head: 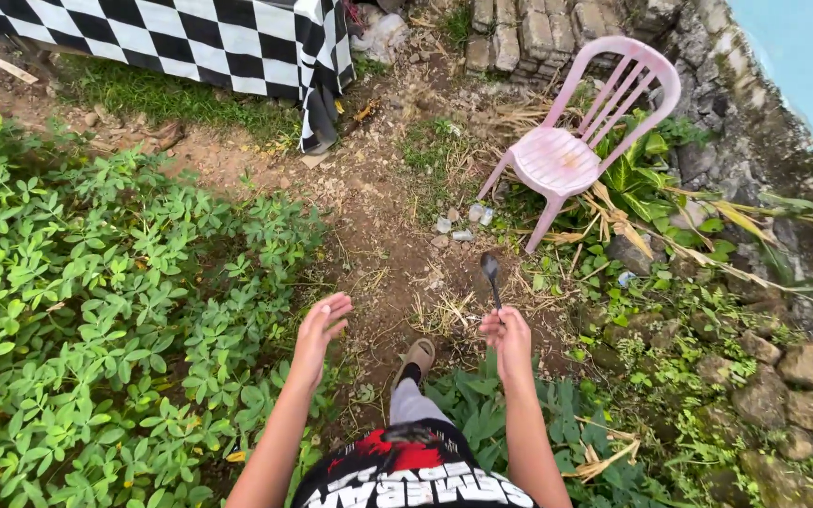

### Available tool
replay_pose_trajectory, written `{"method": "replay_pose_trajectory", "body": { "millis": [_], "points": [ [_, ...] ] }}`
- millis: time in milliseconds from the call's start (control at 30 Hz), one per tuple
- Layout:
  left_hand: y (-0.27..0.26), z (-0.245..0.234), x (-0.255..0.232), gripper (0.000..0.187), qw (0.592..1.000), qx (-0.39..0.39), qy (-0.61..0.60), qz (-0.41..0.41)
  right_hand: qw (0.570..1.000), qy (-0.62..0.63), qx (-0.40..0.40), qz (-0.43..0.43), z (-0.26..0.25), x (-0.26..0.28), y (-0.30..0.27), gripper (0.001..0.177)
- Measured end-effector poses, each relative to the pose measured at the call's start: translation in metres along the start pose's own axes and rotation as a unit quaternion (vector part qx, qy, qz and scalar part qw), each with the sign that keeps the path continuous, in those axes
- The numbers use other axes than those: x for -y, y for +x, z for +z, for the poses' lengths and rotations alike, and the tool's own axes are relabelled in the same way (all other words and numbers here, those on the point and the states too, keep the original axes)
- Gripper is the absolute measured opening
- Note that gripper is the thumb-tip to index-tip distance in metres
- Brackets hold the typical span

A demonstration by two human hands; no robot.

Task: The recorder scoops a substance, possibly fertilizer or soil, from a bag into a cup using a spoon and walks through a garden to plants.

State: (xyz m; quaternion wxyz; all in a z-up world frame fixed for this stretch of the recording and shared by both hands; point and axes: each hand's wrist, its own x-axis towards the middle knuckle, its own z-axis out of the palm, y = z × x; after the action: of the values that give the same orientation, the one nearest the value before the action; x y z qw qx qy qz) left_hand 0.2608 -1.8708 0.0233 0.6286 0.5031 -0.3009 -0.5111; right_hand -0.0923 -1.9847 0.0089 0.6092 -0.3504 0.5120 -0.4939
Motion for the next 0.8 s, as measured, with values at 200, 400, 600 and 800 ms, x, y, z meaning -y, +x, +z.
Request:
{"method": "replay_pose_trajectory", "body": {
  "millis": [200, 400, 600, 800],
  "points": [
    [0.105, 0.036, -0.002, 0.049, 1.000, -0.014, -0.009, -0.002, 0.996, -0.003, 0.075, -0.043, 0.014, 0.039, 0.097, 0.019],
    [0.203, 0.111, -0.023, 0.049, 0.998, 0.040, -0.012, 0.037, 0.999, -0.009, 0.018, -0.046, 0.002, 0.104, 0.168, 0.017],
    [0.245, 0.170, -0.017, 0.049, 0.997, 0.067, 0.019, 0.029, 0.997, -0.026, -0.021, -0.073, -0.051, 0.105, 0.232, 0.015],
    [0.271, 0.166, 0.008, 0.048, 0.998, 0.067, 0.008, -0.012, 0.995, -0.011, -0.077, -0.056, -0.068, 0.094, 0.251, 0.014]
  ]
}}
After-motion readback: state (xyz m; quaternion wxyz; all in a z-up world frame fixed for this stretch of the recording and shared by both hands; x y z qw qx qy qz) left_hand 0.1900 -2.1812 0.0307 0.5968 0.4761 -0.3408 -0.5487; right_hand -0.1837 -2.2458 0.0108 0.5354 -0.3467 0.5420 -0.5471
